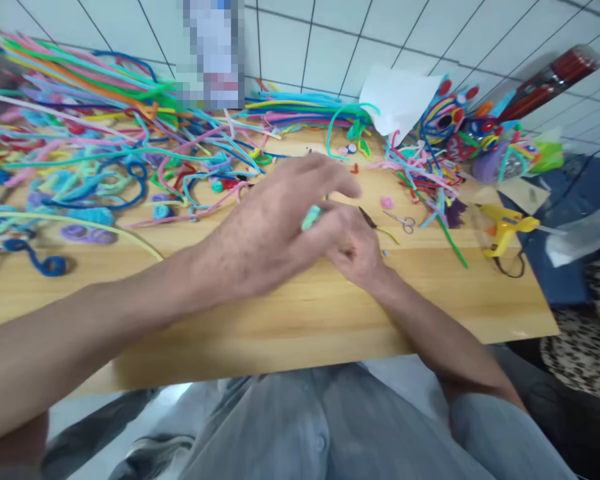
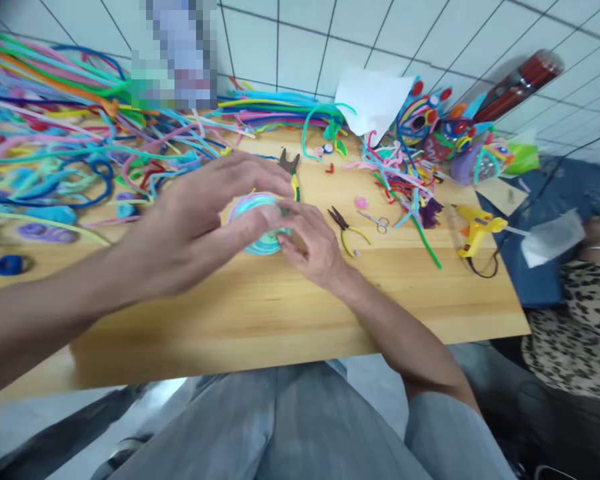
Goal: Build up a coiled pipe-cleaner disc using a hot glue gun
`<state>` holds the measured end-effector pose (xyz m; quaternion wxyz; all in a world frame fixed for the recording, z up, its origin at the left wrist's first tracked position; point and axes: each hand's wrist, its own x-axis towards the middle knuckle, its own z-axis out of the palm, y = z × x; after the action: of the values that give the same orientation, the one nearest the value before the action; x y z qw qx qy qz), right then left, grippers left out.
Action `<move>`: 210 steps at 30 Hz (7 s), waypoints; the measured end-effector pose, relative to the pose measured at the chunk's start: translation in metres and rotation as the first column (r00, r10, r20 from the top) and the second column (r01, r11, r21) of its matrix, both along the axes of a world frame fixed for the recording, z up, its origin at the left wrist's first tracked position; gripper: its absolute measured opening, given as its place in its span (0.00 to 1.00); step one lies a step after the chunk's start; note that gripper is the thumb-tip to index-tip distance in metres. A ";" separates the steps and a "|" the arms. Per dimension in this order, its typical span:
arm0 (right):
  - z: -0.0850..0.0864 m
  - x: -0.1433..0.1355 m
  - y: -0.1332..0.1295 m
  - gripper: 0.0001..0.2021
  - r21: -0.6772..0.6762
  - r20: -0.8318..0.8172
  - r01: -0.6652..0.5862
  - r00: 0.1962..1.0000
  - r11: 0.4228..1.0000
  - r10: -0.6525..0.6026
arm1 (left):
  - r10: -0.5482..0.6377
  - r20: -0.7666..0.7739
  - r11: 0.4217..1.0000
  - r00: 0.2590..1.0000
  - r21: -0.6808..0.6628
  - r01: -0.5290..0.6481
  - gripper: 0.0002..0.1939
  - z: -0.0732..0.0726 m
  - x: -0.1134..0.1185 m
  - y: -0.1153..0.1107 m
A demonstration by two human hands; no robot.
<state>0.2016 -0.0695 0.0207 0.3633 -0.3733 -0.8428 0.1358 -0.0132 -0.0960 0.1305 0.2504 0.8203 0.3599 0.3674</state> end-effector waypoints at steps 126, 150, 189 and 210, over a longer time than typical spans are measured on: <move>0.016 0.000 0.002 0.15 -0.469 -0.795 -0.438 0.587 0.767 -0.151 | 0.052 0.158 0.998 0.986 -0.050 -0.045 0.18 -0.102 -0.021 0.027; 0.022 0.010 -0.005 0.12 0.001 -0.253 -0.056 0.966 0.998 0.054 | 0.121 0.242 0.987 0.963 -0.129 -0.092 0.17 -0.103 -0.022 0.024; 0.010 -0.002 -0.007 0.19 0.410 0.063 -0.165 0.986 0.897 0.153 | 0.114 0.203 0.984 0.973 -0.156 -0.083 0.17 -0.100 -0.023 0.018; 0.005 -0.002 -0.010 0.19 0.320 -0.086 -0.073 0.991 0.945 0.106 | 0.075 -0.033 0.986 0.997 -0.148 -0.079 0.21 -0.082 -0.037 0.031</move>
<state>0.1998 -0.0793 0.0254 0.4543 -0.2641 -0.8501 0.0344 -0.0502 -0.0650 0.0488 0.2920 0.7896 0.4210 0.3376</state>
